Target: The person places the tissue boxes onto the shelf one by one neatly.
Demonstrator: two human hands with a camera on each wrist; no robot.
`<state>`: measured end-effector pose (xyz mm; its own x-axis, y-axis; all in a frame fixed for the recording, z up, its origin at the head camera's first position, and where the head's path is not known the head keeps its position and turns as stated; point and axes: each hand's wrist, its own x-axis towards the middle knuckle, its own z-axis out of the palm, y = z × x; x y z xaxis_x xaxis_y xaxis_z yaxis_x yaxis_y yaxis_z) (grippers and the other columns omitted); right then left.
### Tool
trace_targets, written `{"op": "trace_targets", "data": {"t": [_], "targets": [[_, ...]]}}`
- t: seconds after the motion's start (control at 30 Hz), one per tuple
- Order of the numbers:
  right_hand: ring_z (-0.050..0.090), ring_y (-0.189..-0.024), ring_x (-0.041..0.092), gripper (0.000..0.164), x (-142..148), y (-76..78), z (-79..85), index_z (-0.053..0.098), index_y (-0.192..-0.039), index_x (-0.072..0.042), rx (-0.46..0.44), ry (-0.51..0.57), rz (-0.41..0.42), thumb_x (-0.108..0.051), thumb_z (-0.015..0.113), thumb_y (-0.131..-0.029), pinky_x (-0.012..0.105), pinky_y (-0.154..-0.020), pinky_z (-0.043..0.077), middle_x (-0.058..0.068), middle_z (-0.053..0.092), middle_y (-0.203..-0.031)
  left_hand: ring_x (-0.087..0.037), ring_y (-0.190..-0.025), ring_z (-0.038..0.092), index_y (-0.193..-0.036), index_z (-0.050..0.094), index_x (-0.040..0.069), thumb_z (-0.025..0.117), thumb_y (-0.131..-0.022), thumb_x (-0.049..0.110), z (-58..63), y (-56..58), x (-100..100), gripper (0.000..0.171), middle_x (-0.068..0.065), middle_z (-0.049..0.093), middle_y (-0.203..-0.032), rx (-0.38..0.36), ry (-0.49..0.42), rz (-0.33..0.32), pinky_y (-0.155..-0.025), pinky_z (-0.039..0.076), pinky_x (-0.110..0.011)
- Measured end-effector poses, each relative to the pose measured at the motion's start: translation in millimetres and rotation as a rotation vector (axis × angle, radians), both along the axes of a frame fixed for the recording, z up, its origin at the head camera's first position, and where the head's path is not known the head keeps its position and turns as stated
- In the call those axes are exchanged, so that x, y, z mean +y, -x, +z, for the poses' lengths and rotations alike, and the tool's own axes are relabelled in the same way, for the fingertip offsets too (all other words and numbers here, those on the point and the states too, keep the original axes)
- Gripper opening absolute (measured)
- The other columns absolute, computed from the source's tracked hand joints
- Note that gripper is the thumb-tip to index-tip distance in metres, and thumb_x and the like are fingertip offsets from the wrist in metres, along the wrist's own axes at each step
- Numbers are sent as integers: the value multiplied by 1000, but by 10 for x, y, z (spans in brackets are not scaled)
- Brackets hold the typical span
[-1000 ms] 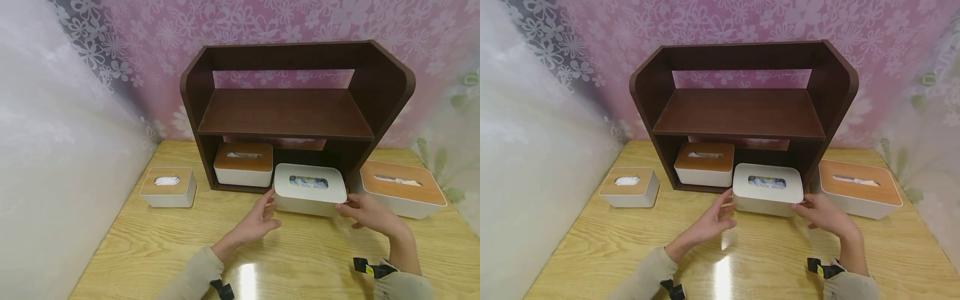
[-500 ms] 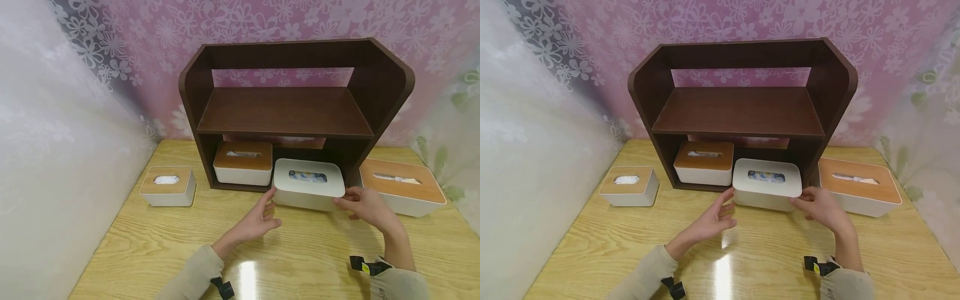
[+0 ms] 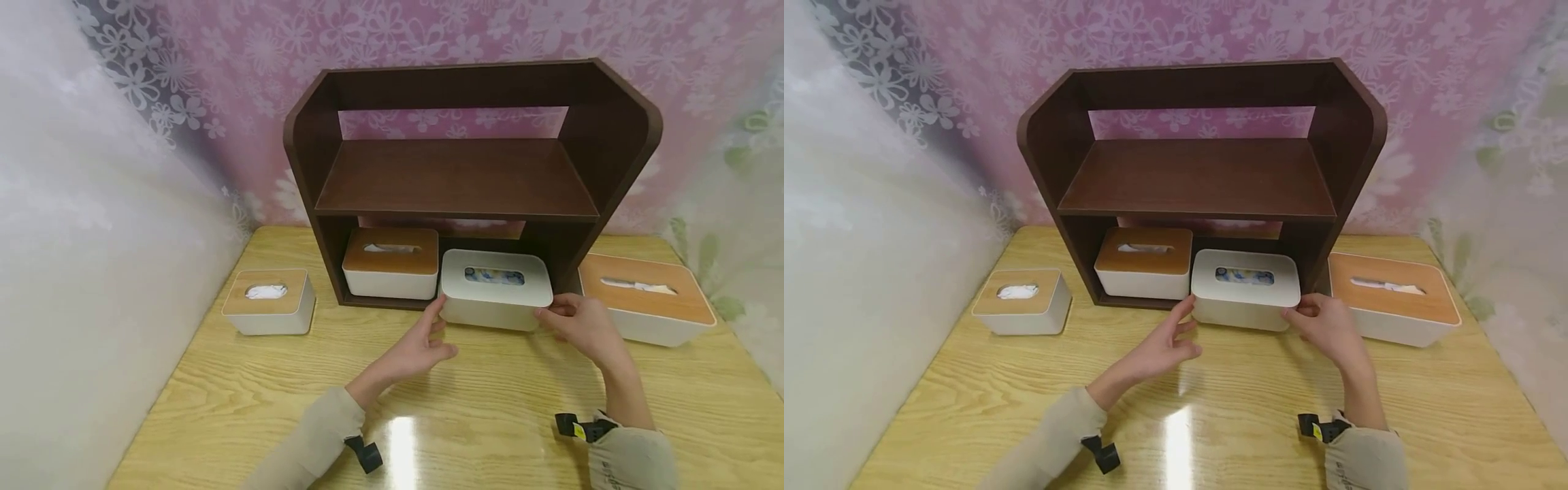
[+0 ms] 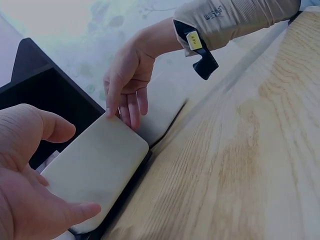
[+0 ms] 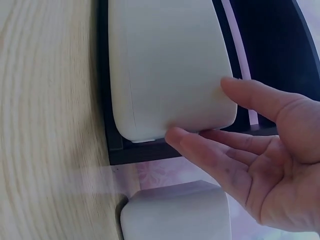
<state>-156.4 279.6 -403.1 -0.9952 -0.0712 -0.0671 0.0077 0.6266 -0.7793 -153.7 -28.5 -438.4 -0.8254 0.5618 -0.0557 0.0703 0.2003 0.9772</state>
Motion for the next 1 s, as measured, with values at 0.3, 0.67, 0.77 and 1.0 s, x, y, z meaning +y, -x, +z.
{"op": "trace_targets", "data": {"t": [0.3, 0.67, 0.77, 1.0], "targets": [[66, -104, 37, 66, -37, -19, 44, 44, -139, 12, -54, 34, 39, -41, 56, -100, 37, -80, 57, 28, 59, -127, -33, -148, 25, -161, -2, 24, 61, -94, 17, 0, 34, 12, 92, -8, 0, -166, -8, 3, 6, -114, 33, -44], [63, -109, 25, 67, -63, -47, 42, 35, -142, 15, -97, 139, 110, -37, 51, -104, 35, -84, 57, 31, 53, -131, -35, -147, 23, -161, -4, 22, 62, -93, 13, -15, 31, 63, 95, -11, -3, -166, -26, 10, 27, -115, 32, -46], [62, -110, 30, 60, -73, -77, 56, 44, -136, 15, -82, 112, 115, -36, 50, -104, 37, -80, 59, 30, 56, -127, -35, -147, 24, -161, -3, 21, 63, -93, 14, -16, 26, 83, 95, -11, -2, -166, -28, 14, 36, -114, 33, -44], [55, -120, 43, 59, -90, -109, 92, 43, -138, 17, -53, 86, 151, -33, 48, -106, 38, -81, 58, 34, 53, -133, -35, -146, 26, -161, -4, 23, 65, -92, 17, 3, 31, 129, 97, -11, 2, -165, -27, 30, 60, -113, 36, -41]]}}
